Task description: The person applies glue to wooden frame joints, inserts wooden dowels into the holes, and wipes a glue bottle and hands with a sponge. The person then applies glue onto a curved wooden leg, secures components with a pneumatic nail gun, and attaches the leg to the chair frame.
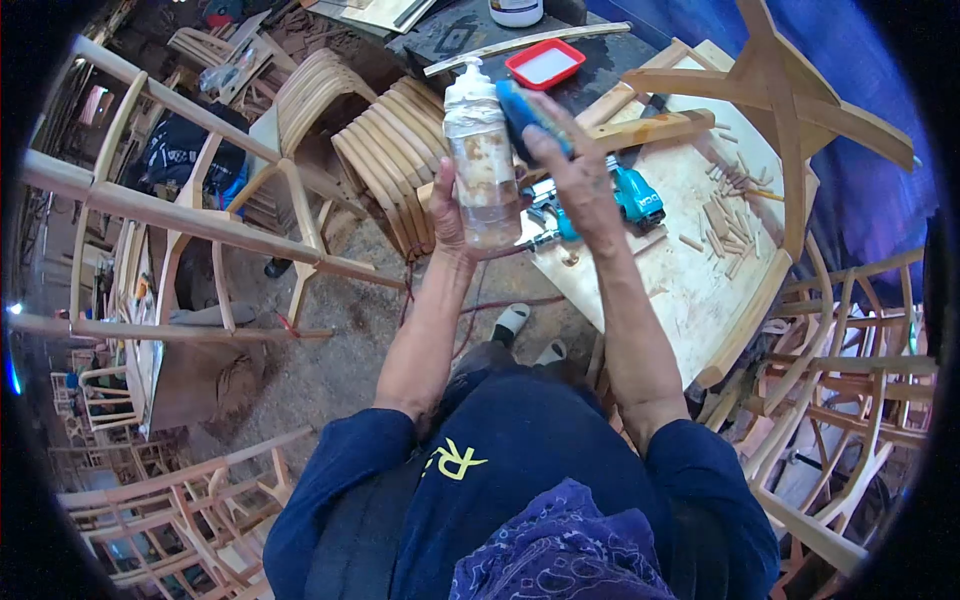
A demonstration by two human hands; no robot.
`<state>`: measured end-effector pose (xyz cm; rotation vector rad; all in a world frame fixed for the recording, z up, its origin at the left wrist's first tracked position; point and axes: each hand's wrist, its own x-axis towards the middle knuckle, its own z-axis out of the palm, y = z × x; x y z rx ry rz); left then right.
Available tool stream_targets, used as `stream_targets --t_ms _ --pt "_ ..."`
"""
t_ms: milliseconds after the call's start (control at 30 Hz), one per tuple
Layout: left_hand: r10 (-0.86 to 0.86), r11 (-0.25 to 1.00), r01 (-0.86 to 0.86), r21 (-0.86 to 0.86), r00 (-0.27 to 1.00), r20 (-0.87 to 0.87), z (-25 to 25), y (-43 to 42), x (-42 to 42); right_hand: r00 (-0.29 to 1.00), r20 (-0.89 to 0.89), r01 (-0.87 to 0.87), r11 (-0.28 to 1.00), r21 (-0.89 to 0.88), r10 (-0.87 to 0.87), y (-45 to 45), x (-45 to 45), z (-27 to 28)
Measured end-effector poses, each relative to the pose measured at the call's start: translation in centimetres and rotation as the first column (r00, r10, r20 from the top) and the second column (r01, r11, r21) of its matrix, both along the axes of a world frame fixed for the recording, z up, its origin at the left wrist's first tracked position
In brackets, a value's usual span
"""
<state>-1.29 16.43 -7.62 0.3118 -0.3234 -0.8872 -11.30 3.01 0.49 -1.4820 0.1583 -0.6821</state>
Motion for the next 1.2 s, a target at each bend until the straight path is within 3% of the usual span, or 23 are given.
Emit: stream_targets --t_ms 67,100,200,267,300,467,600,667,733,833,900,933,1000,1033,1067,1200 --pt "0.048 0.999 -0.049 -0.016 0.997 -0.064 0.9 -0.6 -0.4 0.997 0.023 0.072 0.975 -0.211 -0.069 1.1 -0.3 -2.5" --pt "0.096 0.995 -0.096 0.0 0.995 -0.024 0.1 -0.6 0.3 0.999 -0.034 0.023 0.987 -0.159 -0.029 1.6 -1.1 -3.7" --pt "0.023 0.991 -0.023 -0.131 1.0 0.0 -1.4 -0.6 1.7 0.981 -0.173 -0.078 0.996 0.039 0.083 2.1 -3.8 -6.2" --pt "0.108 0.994 -0.108 -0.002 0.992 0.065 -1.3 -0.7 1.4 0.962 -0.231 -0.097 0.972 0.215 0.147 2.4 -4.7 -6.9" --pt "0.12 0.99 -0.127 0.057 0.986 0.119 -1.3 -0.9 1.1 0.974 -0.212 -0.043 0.98 0.195 0.085 2.6 -4.8 -7.1" --pt "0.215 0.924 -0.304 0.232 0.915 0.34 2.1 -1.8 -0.5 0.974 -0.158 0.164 0.986 -0.009 -0.164 4.0 -6.4 -7.8" --pt "0.399 0.843 -0.506 0.183 0.816 0.418 3.0 -3.1 -1.9 0.958 -0.014 0.273 0.93 -0.245 -0.285 4.4 -7.1 -8.2" --pt "0.41 0.81 -0.554 0.192 0.769 0.491 4.0 -3.4 -2.4 0.948 0.03 0.304 0.879 -0.368 -0.315 4.8 -7.6 -7.8" --pt "0.408 0.767 -0.608 0.207 0.71 0.574 4.3 -3.7 -2.6 0.939 0.006 0.294 0.792 -0.535 -0.344 5.1 -8.2 -7.1" --pt "0.428 0.79 -0.569 0.231 0.78 0.456 2.9 -4.2 -1.8 0.958 -0.04 0.167 0.67 -0.723 -0.282 5.4 -9.8 -6.1" --pt "0.402 0.849 -0.475 0.231 0.865 0.301 1.7 -4.7 -1.6 0.981 -0.069 0.107 0.801 -0.588 -0.182 5.4 -11.1 -7.0" --pt "0.271 0.927 -0.312 0.208 0.941 0.203 0.9 -4.4 -1.3 0.989 -0.077 0.071 0.855 -0.514 -0.128 5.2 -11.5 -7.3" --pt "-0.026 0.993 0.024 0.111 0.999 0.019 -1.1 -3.2 -0.6 0.961 -0.051 0.242 0.917 -0.318 -0.271 3.3 -12.2 -6.2" --pt "-0.023 0.989 0.018 0.144 0.999 0.035 -1.9 -3.1 -0.5 0.937 -0.165 0.302 0.952 -0.055 -0.307 2.6 -12.4 -5.2" --pt "-0.042 0.995 0.043 0.087 0.999 -0.01 -1.5 -3.2 -1.0 0.942 -0.093 0.333 0.925 0.182 -0.321 1.5 -11.5 -5.2" --pt "-0.18 0.979 0.167 -0.118 0.977 -0.115 -1.8 -3.7 -2.0 0.956 -0.024 0.294 0.944 0.15 -0.294 -0.7 -7.7 -3.2"
